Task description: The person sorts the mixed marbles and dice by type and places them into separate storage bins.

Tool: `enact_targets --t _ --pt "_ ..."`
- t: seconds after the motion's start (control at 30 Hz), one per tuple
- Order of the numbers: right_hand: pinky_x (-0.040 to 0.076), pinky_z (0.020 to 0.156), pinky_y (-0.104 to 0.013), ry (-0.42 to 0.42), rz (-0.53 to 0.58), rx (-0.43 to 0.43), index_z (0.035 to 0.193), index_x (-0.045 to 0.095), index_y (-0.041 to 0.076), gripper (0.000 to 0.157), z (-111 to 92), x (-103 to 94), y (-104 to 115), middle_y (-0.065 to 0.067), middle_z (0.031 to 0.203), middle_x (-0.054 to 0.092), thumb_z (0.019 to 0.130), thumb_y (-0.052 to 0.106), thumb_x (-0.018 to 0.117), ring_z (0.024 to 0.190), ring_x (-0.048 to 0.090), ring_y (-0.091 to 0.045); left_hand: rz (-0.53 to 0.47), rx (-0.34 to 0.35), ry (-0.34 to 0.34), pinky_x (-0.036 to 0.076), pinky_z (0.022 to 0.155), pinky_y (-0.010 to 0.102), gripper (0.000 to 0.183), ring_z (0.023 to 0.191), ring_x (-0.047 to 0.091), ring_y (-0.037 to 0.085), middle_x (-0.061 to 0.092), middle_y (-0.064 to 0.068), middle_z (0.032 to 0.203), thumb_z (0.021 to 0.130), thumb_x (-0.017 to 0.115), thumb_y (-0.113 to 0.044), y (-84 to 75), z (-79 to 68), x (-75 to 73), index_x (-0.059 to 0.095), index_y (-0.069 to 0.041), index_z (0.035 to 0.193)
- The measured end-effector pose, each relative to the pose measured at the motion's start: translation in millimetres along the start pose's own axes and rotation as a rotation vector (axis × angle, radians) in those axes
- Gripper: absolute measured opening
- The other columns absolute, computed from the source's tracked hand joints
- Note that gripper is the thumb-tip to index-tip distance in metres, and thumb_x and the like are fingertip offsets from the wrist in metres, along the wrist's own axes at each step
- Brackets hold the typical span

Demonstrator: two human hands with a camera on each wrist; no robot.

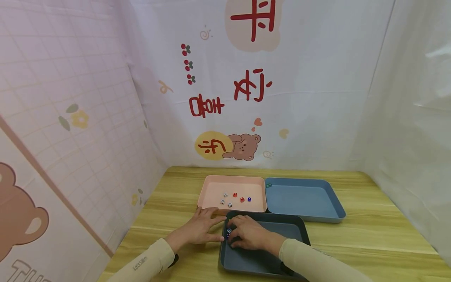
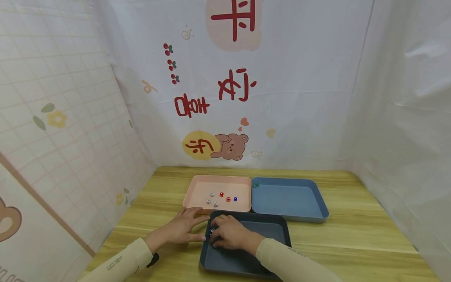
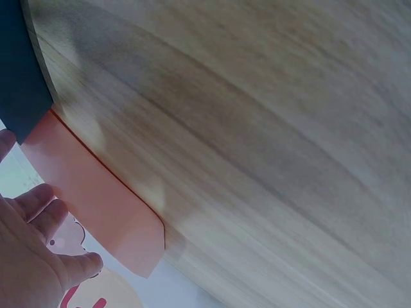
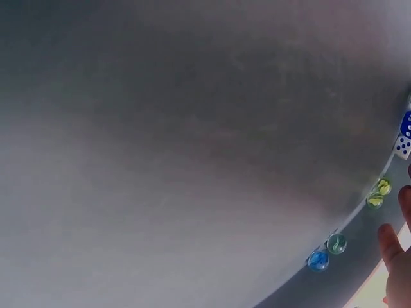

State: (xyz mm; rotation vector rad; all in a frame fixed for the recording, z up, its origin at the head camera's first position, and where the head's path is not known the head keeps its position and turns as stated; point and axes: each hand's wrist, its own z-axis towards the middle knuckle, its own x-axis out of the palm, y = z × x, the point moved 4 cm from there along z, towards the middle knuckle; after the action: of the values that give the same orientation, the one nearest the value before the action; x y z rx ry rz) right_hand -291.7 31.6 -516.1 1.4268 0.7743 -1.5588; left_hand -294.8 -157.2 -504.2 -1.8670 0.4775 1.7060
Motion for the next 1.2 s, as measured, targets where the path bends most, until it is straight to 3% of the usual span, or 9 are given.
enact_targets --t 0.37,0.63,1.0,1.2 --pt "0.044 0.098 -0.042 -0.029 0.03 0.035 0.099 0.076 0.035 0.013 -8 -6.6 -8 0.002 0.127 0.059 0.09 0.043 0.072 0.118 0.052 -0.017 -0.017 -0.005 0.008 0.017 0.111 0.068 0.075 0.143 0.029 0.033 0.033 0.015 0.154 0.089 0.053 -0.07 -1.6 -1.4 -2.8 0.047 -0.026 0.15" --pt "0.042 0.1 -0.052 -0.098 0.117 0.114 0.103 0.078 0.025 0.017 -18 -27.9 -24 -0.004 0.127 0.058 0.091 0.036 0.073 0.119 0.051 -0.021 -0.019 -0.003 0.008 0.017 0.11 0.069 0.074 0.143 0.029 0.035 0.033 0.016 0.154 0.09 0.055 -0.068 -1.3 -2.5 -3.8 0.047 -0.026 0.15" --pt "0.05 0.088 -0.047 -0.263 0.263 0.217 0.1 0.077 0.016 0.011 -49 -57.0 -64 -0.01 0.129 0.054 0.093 0.023 0.072 0.111 0.056 -0.03 -0.03 -0.009 0.015 0.016 0.111 0.068 0.076 0.143 0.029 0.034 0.033 0.015 0.155 0.089 0.054 -0.07 -3.0 -3.1 -4.7 0.047 -0.025 0.15" --pt "0.048 0.088 -0.055 -0.348 0.255 0.331 0.098 0.077 0.014 0.01 -78 -64.7 -98 -0.019 0.126 0.056 0.09 0.019 0.074 0.114 0.054 -0.04 -0.03 -0.015 0.019 0.015 0.111 0.068 0.076 0.144 0.028 0.033 0.032 0.014 0.155 0.089 0.053 -0.071 -3.1 -2.6 -2.4 0.046 -0.027 0.15"
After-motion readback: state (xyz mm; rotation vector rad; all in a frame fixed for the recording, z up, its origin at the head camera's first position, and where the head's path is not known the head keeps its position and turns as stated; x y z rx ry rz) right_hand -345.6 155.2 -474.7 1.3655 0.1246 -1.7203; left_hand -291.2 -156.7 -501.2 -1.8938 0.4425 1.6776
